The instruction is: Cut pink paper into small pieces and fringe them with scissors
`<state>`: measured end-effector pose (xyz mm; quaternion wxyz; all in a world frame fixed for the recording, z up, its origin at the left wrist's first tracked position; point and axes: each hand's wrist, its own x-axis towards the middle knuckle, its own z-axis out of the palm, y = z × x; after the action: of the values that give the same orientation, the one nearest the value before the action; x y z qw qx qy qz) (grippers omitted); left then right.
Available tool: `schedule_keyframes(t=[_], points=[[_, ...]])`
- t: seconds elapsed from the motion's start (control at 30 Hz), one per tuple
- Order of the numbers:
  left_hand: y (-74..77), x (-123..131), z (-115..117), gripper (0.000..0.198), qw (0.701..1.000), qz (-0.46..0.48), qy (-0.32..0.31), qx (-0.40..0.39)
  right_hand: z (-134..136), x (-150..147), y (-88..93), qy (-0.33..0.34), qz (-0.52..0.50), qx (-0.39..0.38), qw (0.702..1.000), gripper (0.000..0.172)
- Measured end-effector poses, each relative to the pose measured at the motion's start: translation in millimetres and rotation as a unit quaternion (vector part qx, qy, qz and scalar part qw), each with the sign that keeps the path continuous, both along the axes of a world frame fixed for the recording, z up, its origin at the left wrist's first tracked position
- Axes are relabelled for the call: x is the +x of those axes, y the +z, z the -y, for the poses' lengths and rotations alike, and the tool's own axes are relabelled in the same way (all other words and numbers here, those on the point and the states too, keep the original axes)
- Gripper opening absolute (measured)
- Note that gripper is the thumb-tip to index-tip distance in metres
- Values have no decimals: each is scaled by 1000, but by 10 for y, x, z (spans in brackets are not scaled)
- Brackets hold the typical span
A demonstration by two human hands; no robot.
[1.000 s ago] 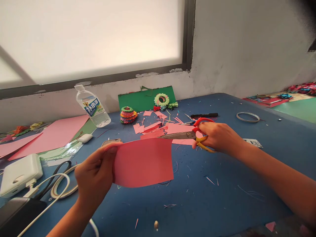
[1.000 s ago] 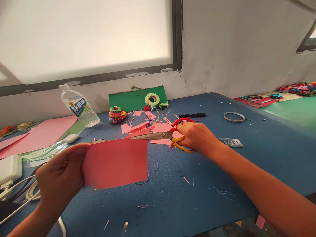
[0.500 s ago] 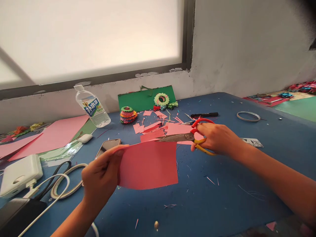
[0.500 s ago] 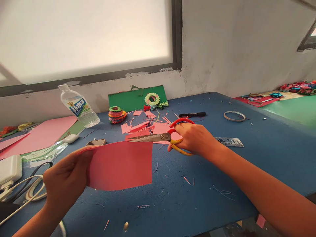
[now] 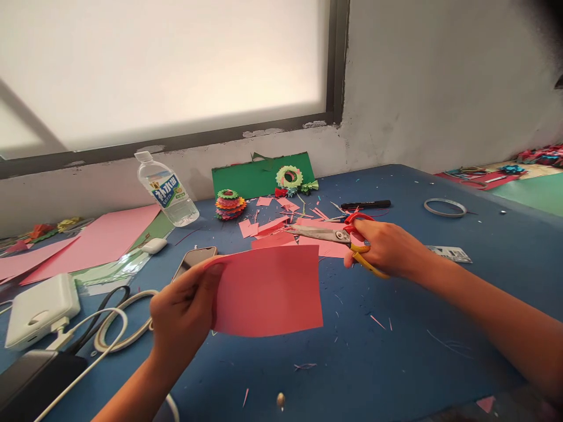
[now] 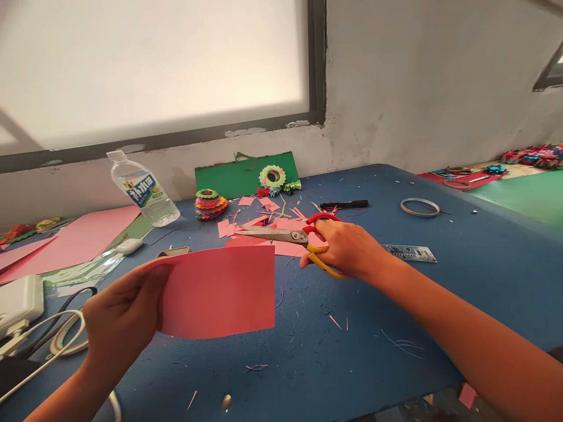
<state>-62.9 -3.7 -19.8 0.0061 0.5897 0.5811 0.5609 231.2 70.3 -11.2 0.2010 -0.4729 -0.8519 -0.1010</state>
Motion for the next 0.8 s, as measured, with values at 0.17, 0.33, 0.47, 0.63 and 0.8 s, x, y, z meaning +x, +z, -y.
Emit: schedule_keyframes(t=[0.17, 0.33, 0.47, 0.63, 0.8], points=[[0, -5, 5, 19, 1000, 3, -3, -3, -11, 4, -24, 6, 15, 44, 999, 47], [-9, -5, 27, 17, 1000, -24, -11, 4, 1, 2, -48, 24, 35, 82, 996, 49], [-13, -2, 31, 18, 999, -34, -24, 11, 1, 6, -53, 26, 43, 102, 994, 54], [-2, 8, 17, 18, 999, -29, -30, 19, -15, 9, -68, 29, 51, 94, 994, 55], [3, 15, 15, 16, 999, -25, -27, 23, -2, -2, -63, 43, 63, 86, 993, 52]])
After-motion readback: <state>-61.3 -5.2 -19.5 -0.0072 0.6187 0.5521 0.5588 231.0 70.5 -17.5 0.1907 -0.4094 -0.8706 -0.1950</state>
